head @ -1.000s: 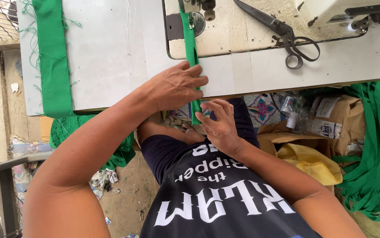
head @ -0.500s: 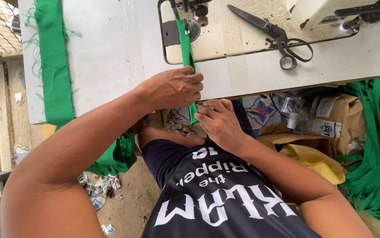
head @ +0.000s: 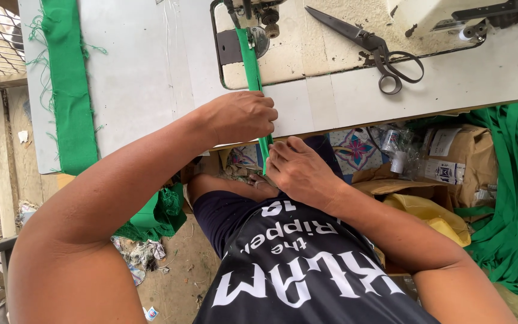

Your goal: Folding green fabric strips in half lengthwise and aligning them on a sewing machine table

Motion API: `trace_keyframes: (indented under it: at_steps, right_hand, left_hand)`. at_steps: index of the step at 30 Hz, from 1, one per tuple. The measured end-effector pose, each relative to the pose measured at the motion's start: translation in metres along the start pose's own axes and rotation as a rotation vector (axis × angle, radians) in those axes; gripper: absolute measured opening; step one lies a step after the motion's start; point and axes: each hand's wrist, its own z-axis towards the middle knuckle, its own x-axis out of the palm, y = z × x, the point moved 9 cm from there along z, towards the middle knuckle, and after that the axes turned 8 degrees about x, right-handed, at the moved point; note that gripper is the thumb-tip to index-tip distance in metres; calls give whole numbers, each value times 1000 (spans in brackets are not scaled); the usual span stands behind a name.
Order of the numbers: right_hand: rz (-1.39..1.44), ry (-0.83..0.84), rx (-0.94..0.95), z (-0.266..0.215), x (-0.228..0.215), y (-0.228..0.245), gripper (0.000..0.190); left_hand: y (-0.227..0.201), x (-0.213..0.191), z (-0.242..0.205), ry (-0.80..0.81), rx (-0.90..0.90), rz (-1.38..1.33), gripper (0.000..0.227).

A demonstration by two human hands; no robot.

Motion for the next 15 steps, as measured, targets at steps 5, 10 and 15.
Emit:
trace_keyframes:
  at_steps: [5, 10, 15]
  right_hand:
    - [-36, 41, 85, 7, -18, 0, 13]
    - [-173, 102, 213, 35, -51, 3, 20]
    - [-201, 124, 236, 34, -47, 0, 20]
  left_hand:
    - [14, 8, 3, 60, -39, -155, 18]
    - [17, 11, 7, 102, -65, -171, 15]
    - [22, 31, 12, 201, -85, -218, 8]
